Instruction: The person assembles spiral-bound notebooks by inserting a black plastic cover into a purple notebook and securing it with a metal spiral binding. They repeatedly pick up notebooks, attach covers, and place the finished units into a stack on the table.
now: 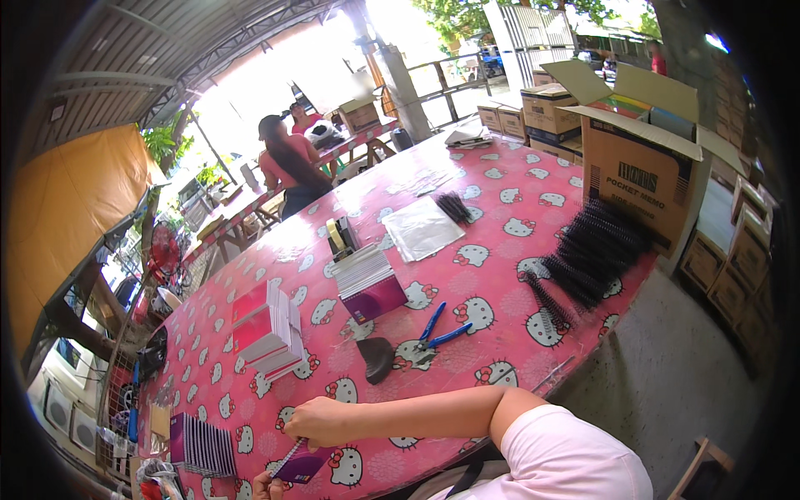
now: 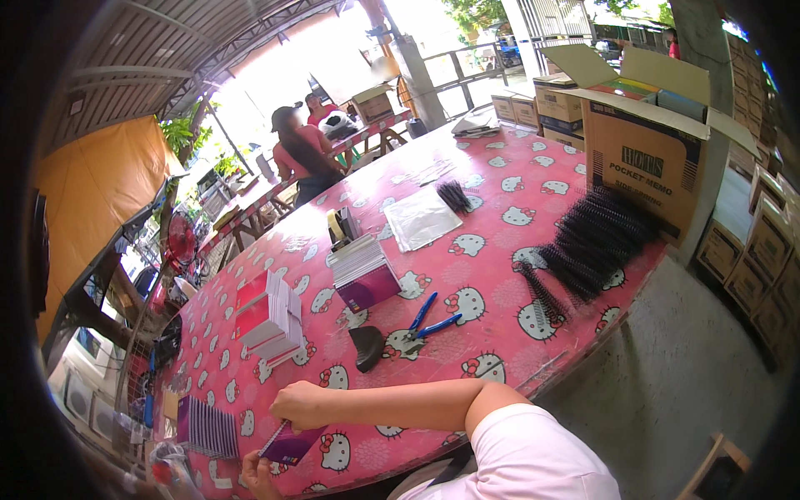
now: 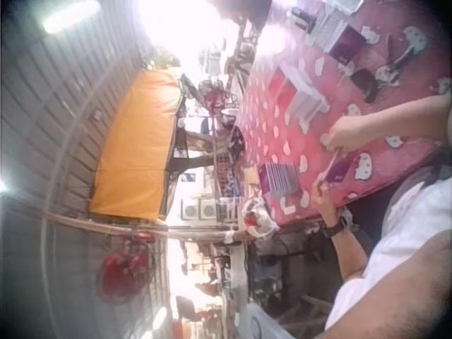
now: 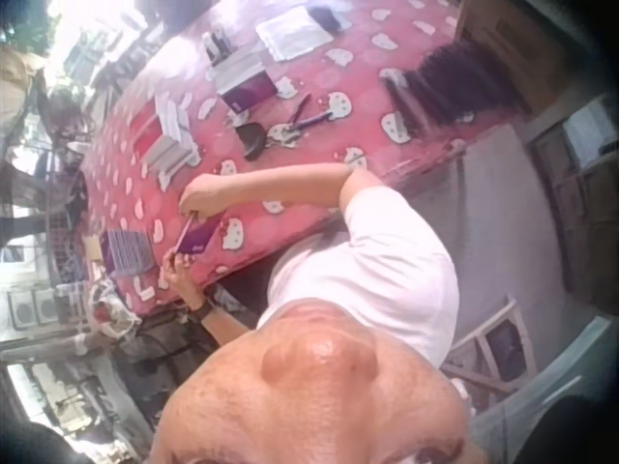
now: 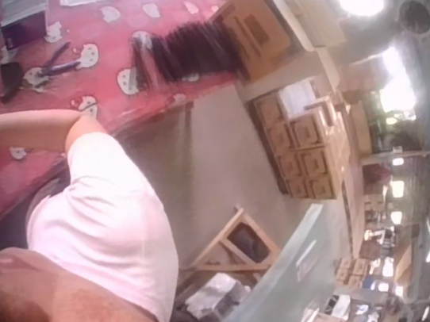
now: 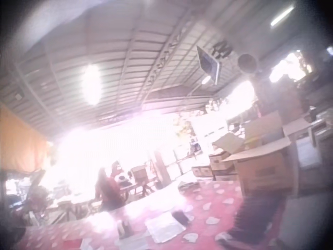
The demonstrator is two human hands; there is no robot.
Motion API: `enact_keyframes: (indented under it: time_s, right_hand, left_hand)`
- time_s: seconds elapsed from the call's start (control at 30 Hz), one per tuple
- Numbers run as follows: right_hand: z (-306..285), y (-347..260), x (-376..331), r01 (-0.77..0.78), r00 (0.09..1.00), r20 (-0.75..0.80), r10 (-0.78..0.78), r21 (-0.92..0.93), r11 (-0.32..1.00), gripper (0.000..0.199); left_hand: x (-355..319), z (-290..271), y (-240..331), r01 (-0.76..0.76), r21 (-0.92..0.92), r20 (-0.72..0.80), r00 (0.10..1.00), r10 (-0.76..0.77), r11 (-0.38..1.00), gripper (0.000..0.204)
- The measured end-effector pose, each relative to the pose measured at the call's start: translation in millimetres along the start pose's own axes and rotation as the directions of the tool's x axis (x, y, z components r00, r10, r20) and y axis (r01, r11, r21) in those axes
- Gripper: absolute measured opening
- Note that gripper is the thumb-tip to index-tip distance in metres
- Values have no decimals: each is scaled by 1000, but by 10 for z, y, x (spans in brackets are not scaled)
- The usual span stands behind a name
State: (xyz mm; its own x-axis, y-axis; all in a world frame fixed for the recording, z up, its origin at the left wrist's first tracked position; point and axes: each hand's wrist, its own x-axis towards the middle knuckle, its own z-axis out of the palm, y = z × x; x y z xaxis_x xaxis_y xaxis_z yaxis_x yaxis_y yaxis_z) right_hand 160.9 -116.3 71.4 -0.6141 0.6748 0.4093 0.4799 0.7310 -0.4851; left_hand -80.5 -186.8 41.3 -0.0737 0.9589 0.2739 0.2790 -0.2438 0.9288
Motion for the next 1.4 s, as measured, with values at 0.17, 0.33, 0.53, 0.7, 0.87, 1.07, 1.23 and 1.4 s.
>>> enact_keyframes:
  time_s: [0.17,0.33,0.53,0.7,0.87,1.07,1.23,1.4]
  right_hand:
    - [-62,-38,-24,-17,1000,-16,17,-23,1000,32]
    - [35,59,-45,37,999,-8,-37,19,999,29]
    - [45,71,-157,-74,928,-372,-18,-231,970,58]
    - [26,246,-336,-304,840,-278,466,470,828,56]
    - [118,230,-251,-305,811,-167,561,698,648,40]
    - [254,15,486,-188,866,-278,416,590,785,30]
    - [292,141,1075,-158,930,-204,307,532,832,19]
    - [691,261,2022,-27,921,-313,231,541,841,19]
  left_hand:
    - [-56,63,64,-47,-11,34,998,47,999,25]
    - [-103,134,153,-107,14,132,986,104,994,30]
    - [165,65,35,-34,230,198,980,-12,973,35]
    - [461,147,-45,-153,-55,108,981,158,987,33]
    - [634,135,114,-240,67,188,956,224,969,38]
    - [919,-411,-518,-204,-353,-62,979,195,913,30]
    - [1059,-1084,-449,-332,-278,-467,867,176,901,30]
    - [1384,-2196,-476,-517,-341,-706,692,150,785,32]
